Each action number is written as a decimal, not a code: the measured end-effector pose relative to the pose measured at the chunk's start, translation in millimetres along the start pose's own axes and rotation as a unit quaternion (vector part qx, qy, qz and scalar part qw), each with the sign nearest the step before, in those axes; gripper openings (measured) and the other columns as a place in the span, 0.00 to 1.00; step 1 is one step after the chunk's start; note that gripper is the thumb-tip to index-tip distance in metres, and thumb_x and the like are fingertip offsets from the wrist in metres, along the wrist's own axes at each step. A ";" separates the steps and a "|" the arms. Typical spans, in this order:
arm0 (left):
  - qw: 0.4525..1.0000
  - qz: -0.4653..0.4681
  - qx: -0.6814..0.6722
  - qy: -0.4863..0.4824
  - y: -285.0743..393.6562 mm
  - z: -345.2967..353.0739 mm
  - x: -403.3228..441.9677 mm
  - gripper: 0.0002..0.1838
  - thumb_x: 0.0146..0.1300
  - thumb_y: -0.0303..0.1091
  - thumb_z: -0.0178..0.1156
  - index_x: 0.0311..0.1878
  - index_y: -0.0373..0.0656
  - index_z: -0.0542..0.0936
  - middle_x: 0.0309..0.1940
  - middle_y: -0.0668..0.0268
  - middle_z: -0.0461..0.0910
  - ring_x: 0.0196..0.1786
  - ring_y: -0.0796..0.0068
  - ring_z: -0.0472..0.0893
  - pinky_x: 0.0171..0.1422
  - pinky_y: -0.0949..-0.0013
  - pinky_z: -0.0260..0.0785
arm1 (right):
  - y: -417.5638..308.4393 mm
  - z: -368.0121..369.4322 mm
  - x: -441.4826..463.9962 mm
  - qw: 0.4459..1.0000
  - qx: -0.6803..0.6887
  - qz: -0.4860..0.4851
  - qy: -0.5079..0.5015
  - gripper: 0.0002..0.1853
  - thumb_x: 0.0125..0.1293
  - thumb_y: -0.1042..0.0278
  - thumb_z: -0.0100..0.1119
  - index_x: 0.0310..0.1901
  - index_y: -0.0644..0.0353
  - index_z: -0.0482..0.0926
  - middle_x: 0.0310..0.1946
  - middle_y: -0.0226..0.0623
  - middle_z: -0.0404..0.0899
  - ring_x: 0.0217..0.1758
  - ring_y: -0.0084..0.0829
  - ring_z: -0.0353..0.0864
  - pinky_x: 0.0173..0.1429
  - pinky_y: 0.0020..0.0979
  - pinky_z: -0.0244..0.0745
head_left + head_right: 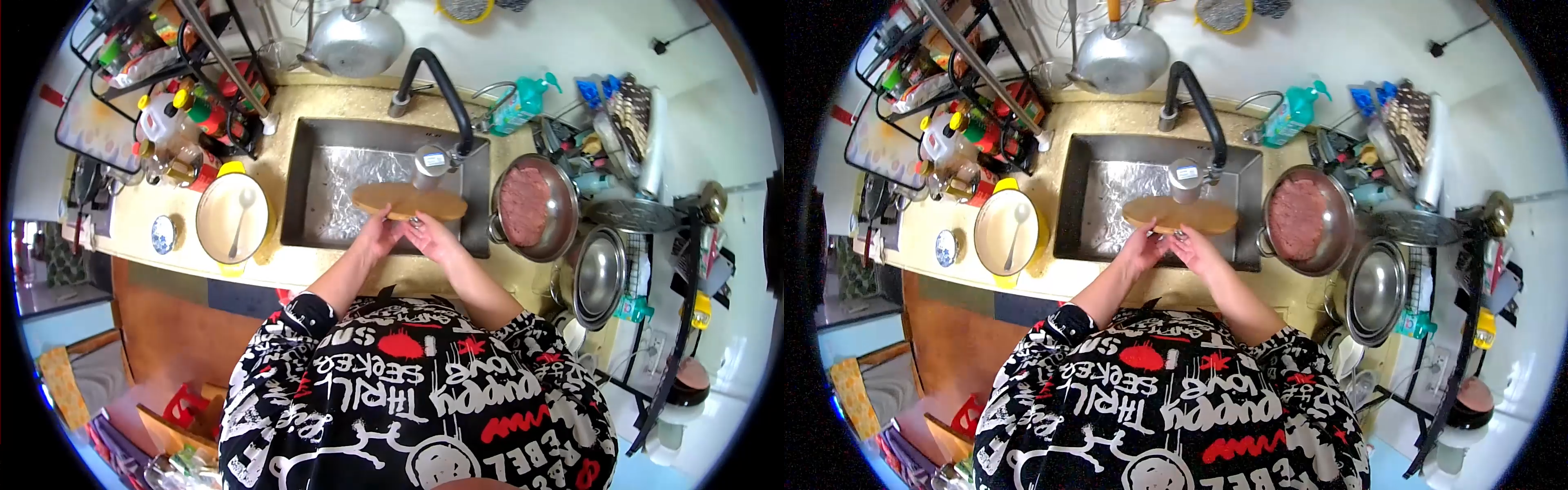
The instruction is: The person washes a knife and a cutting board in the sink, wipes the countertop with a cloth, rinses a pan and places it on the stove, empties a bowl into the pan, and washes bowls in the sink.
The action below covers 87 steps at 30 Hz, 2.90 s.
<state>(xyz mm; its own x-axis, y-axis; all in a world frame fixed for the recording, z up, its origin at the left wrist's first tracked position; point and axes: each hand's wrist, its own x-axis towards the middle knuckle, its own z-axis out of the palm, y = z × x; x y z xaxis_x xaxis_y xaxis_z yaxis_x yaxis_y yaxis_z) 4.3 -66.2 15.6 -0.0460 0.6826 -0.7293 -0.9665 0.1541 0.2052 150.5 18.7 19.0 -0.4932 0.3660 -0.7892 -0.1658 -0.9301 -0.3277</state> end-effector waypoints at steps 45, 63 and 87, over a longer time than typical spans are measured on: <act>0.981 0.065 0.159 0.086 -15.4 -59.6 -160.5 0.26 0.62 0.34 0.66 0.63 0.49 0.73 0.53 0.71 0.81 0.51 0.77 0.81 0.39 0.77 0.75 | -331.4 46.1 -15.7 0.901 0.309 -0.277 -0.127 0.28 0.77 0.36 0.33 0.29 0.51 0.66 0.21 0.22 0.62 0.23 0.21 0.60 0.29 0.23 0.63; 0.952 0.123 0.185 0.210 -40.8 -159.3 -193.9 0.17 0.75 0.54 0.49 0.60 0.61 0.68 0.38 0.75 0.76 0.27 0.82 0.69 0.27 0.77 0.60 | 119.7 21.1 -84.3 0.241 -0.815 -0.424 -0.312 0.26 0.74 0.60 0.43 0.71 0.59 0.66 0.76 0.37 0.58 0.80 0.36 0.52 0.81 0.43 0.45; 0.966 0.184 0.096 0.156 -19.7 -150.3 -168.5 0.11 0.71 0.47 0.58 0.39 0.51 0.72 0.27 0.74 0.69 0.32 0.77 0.72 0.40 0.68 0.74 | 114.0 89.1 -27.0 0.458 -0.746 -0.408 -0.257 0.25 0.68 0.54 0.60 0.62 0.59 0.75 0.68 0.48 0.68 0.74 0.45 0.63 0.77 0.40 0.56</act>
<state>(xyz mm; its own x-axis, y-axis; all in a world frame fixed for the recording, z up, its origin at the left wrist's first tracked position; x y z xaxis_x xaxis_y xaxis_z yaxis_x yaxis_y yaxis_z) -6.8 -291.7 36.4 -0.4803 0.4729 -0.7387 -0.8069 0.0918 0.5835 68.9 -100.1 49.2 -0.9870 0.1599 0.0143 0.1046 0.7085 -0.6979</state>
